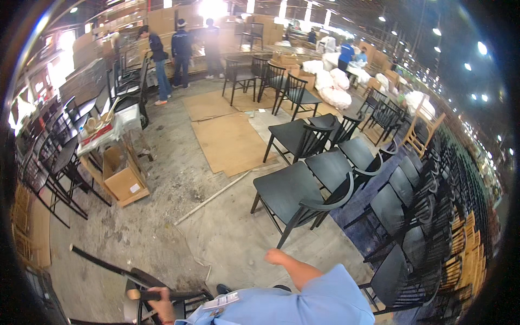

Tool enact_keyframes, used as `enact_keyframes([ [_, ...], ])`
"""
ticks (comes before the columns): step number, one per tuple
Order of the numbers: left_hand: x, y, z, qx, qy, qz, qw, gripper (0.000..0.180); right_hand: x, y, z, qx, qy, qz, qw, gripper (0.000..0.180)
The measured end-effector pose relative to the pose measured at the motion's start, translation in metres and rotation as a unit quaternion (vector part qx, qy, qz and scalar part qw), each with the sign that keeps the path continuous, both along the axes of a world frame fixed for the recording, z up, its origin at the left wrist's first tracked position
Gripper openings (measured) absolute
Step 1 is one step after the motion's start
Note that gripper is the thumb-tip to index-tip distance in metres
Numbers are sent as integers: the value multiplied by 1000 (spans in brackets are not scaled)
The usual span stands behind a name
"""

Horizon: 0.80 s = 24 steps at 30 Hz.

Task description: The person picks up a black wooden chair, places it on a workbench, and uses a handheld rotary tool with a polishing pad to smooth the chair legs. They then wipe the legs with a cloth and inspect the chair before setting it down.

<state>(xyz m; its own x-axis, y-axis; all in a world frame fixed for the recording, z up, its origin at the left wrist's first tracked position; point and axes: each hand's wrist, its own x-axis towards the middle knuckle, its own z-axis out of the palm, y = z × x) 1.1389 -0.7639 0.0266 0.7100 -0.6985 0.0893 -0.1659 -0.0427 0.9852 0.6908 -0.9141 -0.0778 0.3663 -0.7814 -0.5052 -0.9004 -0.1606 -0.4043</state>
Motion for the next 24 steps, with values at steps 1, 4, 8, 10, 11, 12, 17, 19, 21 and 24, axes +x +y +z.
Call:
enact_keyframes([
  [1,25,-14,0,-40,69,35,996,22,-7,-13,-17,-99,91,231,964,24],
  [4,130,-22,53,-85,43,122,988,16,90,-66,-42,-27,25,169,985,21],
  [8,183,1,132,28,-215,226,950,17,194,-112,-39,43,-68,200,976,48],
  [10,230,12,165,-235,157,-32,959,21,240,-128,-23,147,-61,158,975,70],
  [11,233,16,163,-240,118,85,960,18,248,-136,-17,145,-69,137,977,82],
  [12,218,-17,182,-241,82,196,947,17,253,-143,-15,142,-70,111,981,95],
  [17,144,-96,298,-325,25,149,934,24,265,-206,3,396,-280,-115,867,78],
  [19,138,-122,324,-363,41,115,924,25,252,-254,24,552,-429,-148,699,60],
  [21,124,-182,348,-359,37,122,924,25,229,-311,29,544,-494,-150,661,48],
  [24,148,-214,377,-392,118,6,912,21,206,-405,58,567,-544,-134,604,34],
])
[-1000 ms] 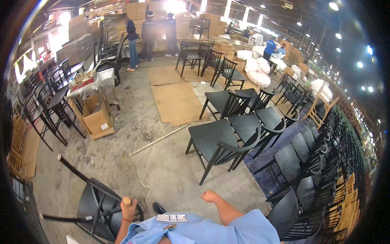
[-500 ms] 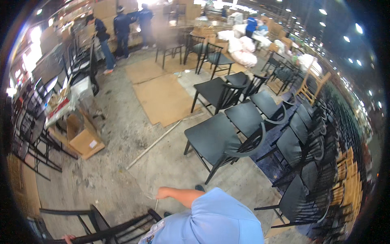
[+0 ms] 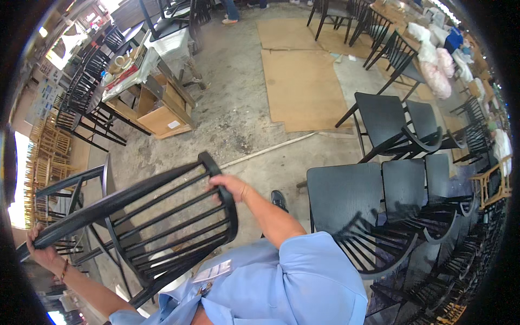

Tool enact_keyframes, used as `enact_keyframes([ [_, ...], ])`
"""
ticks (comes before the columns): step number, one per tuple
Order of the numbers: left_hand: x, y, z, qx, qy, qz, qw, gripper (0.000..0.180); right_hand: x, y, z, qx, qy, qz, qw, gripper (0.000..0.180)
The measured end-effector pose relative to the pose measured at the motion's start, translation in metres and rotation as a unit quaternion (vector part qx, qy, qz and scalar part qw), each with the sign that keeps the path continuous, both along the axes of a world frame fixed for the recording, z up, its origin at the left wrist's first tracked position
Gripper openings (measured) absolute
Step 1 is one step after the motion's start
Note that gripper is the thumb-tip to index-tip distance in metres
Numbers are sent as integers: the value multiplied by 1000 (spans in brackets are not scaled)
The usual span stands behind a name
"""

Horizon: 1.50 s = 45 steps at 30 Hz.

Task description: The person picks up a black wooden chair, places it on a workbench, and uses a handheld rotary tool with a polishing pad to smooth the chair legs. They then wipe the legs with a cloth and inspect the chair before setting it down.

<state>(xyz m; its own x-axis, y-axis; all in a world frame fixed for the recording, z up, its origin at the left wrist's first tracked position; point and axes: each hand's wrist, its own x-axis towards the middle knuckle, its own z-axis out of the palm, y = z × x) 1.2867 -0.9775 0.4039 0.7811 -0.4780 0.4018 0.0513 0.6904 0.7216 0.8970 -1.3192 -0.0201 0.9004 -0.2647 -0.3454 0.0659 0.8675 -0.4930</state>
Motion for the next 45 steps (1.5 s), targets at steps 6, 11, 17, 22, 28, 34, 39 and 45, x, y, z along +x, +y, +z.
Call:
enact_keyframes([
  [6,22,-102,-48,-44,131,77,987,16,-68,-173,146,-139,-27,-54,988,26],
  [11,0,-183,-174,100,309,224,919,36,-87,-250,283,-336,66,-46,938,22],
  [17,-97,-247,-322,171,510,85,839,63,-32,-232,301,-541,186,-11,820,23],
  [22,-115,-150,-355,366,328,77,867,67,-47,-263,194,-704,332,38,626,36],
  [28,-234,14,-401,733,347,84,579,30,-164,-303,110,-725,420,17,545,52],
  [34,-304,35,-425,817,389,-139,401,32,-245,-234,47,-624,534,111,560,59],
  [39,-235,-74,-459,760,241,-128,591,36,-249,-214,55,-616,553,140,543,53],
  [45,-187,-201,-410,597,127,18,792,44,-252,-212,54,-629,548,158,528,56],
])
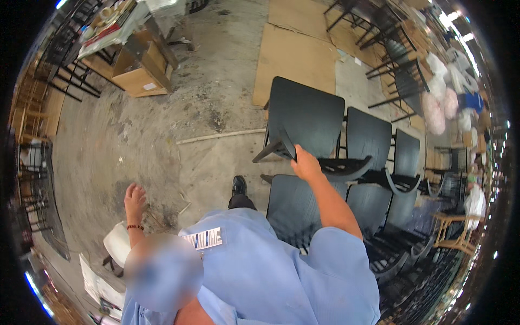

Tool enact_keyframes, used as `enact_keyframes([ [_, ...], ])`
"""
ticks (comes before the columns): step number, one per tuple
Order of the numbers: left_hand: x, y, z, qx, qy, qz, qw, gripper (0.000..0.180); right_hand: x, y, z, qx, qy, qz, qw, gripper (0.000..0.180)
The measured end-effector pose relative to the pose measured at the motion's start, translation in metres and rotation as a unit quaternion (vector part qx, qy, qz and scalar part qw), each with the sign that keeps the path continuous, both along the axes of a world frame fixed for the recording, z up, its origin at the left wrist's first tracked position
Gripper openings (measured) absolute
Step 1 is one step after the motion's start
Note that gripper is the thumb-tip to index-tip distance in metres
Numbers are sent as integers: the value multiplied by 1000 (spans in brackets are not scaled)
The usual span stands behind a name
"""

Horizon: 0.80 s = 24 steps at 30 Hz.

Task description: The person picks up a black wooden chair, places it on a workbench, and uses a handheld rotary tool with a polishing pad to smooth the chair legs. They then wipe the legs with a cloth and inspect the chair before setting it down.

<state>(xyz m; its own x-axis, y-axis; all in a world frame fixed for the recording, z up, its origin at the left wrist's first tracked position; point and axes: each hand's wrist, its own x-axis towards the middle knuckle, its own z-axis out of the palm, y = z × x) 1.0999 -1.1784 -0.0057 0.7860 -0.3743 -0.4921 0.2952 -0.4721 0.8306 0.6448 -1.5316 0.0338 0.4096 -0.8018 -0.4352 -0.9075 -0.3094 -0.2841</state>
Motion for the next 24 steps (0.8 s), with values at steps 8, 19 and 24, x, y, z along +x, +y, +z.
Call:
enact_keyframes([
  [8,-86,119,-36,134,-36,-83,987,45,-14,13,-10,-5,-34,38,999,61],
  [19,-287,376,-68,107,165,332,923,34,157,143,11,-144,-87,243,955,67],
  [24,-398,485,-74,132,136,408,893,38,272,386,14,41,-97,475,873,59],
])
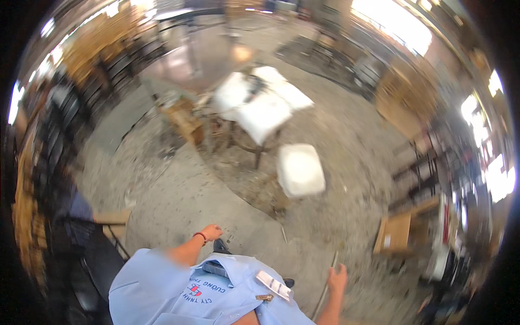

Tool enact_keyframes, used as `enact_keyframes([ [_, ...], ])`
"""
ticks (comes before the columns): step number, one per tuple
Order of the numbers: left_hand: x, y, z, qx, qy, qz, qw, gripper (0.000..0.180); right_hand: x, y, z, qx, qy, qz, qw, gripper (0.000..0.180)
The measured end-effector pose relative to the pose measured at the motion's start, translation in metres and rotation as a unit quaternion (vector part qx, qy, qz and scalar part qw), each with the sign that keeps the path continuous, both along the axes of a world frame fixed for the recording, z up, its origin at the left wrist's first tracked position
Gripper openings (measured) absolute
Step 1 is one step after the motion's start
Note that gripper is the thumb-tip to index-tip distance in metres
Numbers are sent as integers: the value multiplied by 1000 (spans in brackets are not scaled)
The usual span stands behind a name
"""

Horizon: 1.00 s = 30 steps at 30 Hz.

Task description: The person picks up a black wooden chair, places it on a workbench, and uses a handheld rotary tool with a polishing pad to smooth the chair legs. They then wipe the legs with a cloth and inspect the chair before setting it down.

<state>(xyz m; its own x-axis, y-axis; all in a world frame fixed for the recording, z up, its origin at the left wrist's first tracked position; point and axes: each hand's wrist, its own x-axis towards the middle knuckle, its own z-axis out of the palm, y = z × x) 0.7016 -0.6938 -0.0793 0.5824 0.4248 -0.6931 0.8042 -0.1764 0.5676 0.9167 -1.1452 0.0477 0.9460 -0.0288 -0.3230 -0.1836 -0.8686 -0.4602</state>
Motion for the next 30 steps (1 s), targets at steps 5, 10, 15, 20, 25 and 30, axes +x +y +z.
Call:
enact_keyframes([
  [5,-127,98,5,7,21,240,971,41,16,305,23,115,69,331,934,58],
  [10,-194,141,16,8,-54,445,894,41,24,534,38,188,59,500,843,59],
  [15,-218,178,16,-14,-106,532,840,44,28,730,70,241,53,545,802,64],
  [20,-228,275,25,-16,-98,576,812,45,59,917,91,340,34,528,777,64],
  [25,-241,365,50,15,54,616,786,36,129,1088,140,461,132,438,760,59],
  [30,-231,430,51,13,-31,713,700,30,224,1232,249,586,139,336,724,63],
])
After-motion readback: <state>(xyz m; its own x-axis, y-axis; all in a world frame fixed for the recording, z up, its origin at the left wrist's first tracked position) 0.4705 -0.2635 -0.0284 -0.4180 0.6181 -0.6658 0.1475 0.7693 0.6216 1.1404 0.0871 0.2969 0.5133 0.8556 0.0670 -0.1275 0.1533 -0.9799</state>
